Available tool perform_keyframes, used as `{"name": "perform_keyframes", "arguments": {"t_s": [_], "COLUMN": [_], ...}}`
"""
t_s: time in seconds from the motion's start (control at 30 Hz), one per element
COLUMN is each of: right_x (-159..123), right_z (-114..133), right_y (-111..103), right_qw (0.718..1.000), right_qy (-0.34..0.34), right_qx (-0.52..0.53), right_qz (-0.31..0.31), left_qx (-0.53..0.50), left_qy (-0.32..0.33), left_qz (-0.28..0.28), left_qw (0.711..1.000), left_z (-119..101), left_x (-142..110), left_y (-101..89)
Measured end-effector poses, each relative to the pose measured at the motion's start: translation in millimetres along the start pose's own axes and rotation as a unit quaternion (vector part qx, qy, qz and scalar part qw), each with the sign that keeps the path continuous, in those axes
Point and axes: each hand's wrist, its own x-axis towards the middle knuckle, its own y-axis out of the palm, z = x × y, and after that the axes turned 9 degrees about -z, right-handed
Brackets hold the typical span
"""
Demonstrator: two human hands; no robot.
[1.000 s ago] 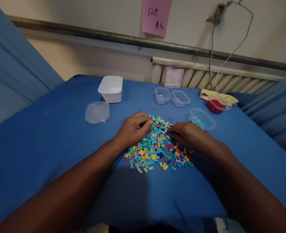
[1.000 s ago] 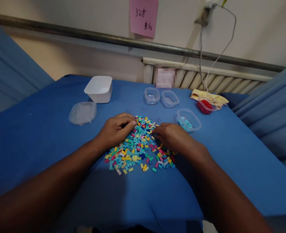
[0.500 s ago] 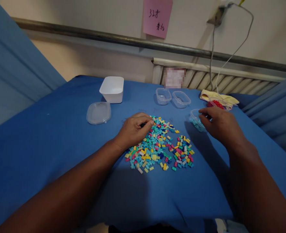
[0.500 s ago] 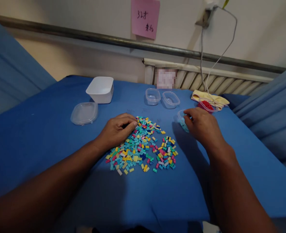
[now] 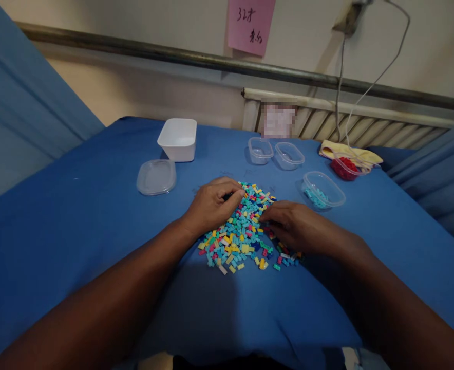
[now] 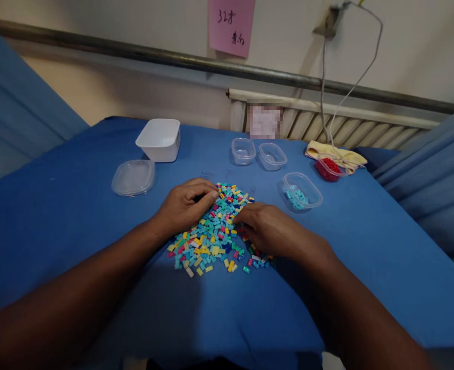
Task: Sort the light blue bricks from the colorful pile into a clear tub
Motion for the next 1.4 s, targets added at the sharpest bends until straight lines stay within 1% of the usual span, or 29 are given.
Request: {"name": "perform_keyframes", "arguments": {"t_s": [0.1, 0.27, 0.43, 0.5, 0.57, 0.63, 0.7, 0.73, 0.77, 0.83, 0.9, 0.97, 1.0, 1.07, 1.1, 1.13, 1.17, 1.2, 1.23, 1.27, 1.33, 1.4], "right_x": [-0.5, -1.1, 1.2, 0.2, -4.6, -13.8, -26.2, -32.8, -39.2, -50.1, -56.7, -57.4, -55.3, -47.0, -41.4, -35.4, -29.5, -24.0, -19.2, -15.2, -9.3, -5.4], "right_z": [-2.5, 5.2, 14.7, 14.5, 8.1, -6.2, -27.5, -39.5, -51.3, -71.7, -83.6, -84.4, -80.2, -63.3, -51.2, -37.4, -22.5, -7.2, 7.8, 21.9, 45.8, 62.7], "right_y": [-1.4, -6.0, -4.7, -7.2, -14.8, -27.1, -40.9, -46.8, -51.6, -56.9, -57.3, -54.8, -53.0, -48.1, -44.7, -40.2, -34.6, -27.8, -19.8, -10.8, 8.9, 27.7], "right_qw": [0.999, 0.998, 0.996, 0.995, 0.996, 0.992, 0.971, 0.956, 0.941, 0.922, 0.919, 0.924, 0.925, 0.931, 0.937, 0.951, 0.969, 0.981, 0.986, 0.985, 0.977, 0.971], "right_qy": [0.024, 0.006, 0.025, 0.03, 0.033, 0.047, 0.096, 0.129, 0.162, 0.206, 0.21, 0.181, 0.159, 0.1, 0.064, 0.021, -0.022, -0.07, -0.113, -0.146, -0.208, -0.239], "right_qx": [-0.018, -0.04, -0.062, -0.07, -0.075, -0.092, -0.127, -0.155, -0.185, -0.233, -0.259, -0.268, -0.267, -0.235, -0.2, -0.152, -0.093, -0.034, 0.01, 0.037, 0.031, 0.0], "right_qz": [0.018, 0.041, 0.067, 0.062, 0.019, -0.069, -0.178, -0.215, -0.231, -0.232, -0.21, -0.204, -0.218, -0.262, -0.277, -0.268, -0.23, -0.179, -0.124, -0.086, -0.037, -0.02], "left_qx": [0.001, 0.005, 0.002, 0.0, 0.0, 0.001, 0.001, 0.001, 0.001, 0.002, 0.002, 0.0, 0.0, 0.0, 0.001, 0.001, 0.002, 0.004, 0.005, 0.005, 0.003, -0.003], "left_qy": [-0.001, 0.004, 0.004, 0.003, 0.005, 0.011, 0.017, 0.018, 0.018, 0.014, 0.009, 0.008, 0.009, 0.012, 0.012, 0.012, 0.013, 0.015, 0.017, 0.019, 0.022, 0.021], "left_qz": [-0.002, -0.002, -0.002, -0.003, -0.004, -0.003, -0.004, -0.004, -0.003, 0.0, 0.001, -0.001, -0.002, -0.001, 0.0, 0.001, 0.001, 0.0, 0.0, -0.002, -0.005, -0.006], "left_qw": [1.0, 1.0, 1.0, 1.0, 1.0, 1.0, 1.0, 1.0, 1.0, 1.0, 1.0, 1.0, 1.0, 1.0, 1.0, 1.0, 1.0, 1.0, 1.0, 1.0, 1.0, 1.0], "left_z": [-0.7, 0.5, 2.0, 1.3, 0.3, -0.2, 0.3, 0.9, 1.6, 3.2, 4.2, 4.4, 4.3, 4.1, 4.1, 4.2, 4.4, 4.5, 4.5, 4.4, 3.9, 3.1], "left_x": [-0.1, -0.1, -0.5, -0.5, -0.5, -0.5, -0.5, -0.5, -0.4, -0.4, -0.2, 0.0, 0.1, 0.2, 0.2, 0.1, 0.0, -0.1, -0.3, -0.5, -0.9, -1.1], "left_y": [0.2, 0.1, -0.5, -0.9, -1.4, -1.5, -1.4, -1.2, -1.0, -0.7, -0.5, -0.5, -0.5, -0.4, -0.2, 0.0, 0.2, 0.5, 0.8, 1.0, 1.4, 1.5]}}
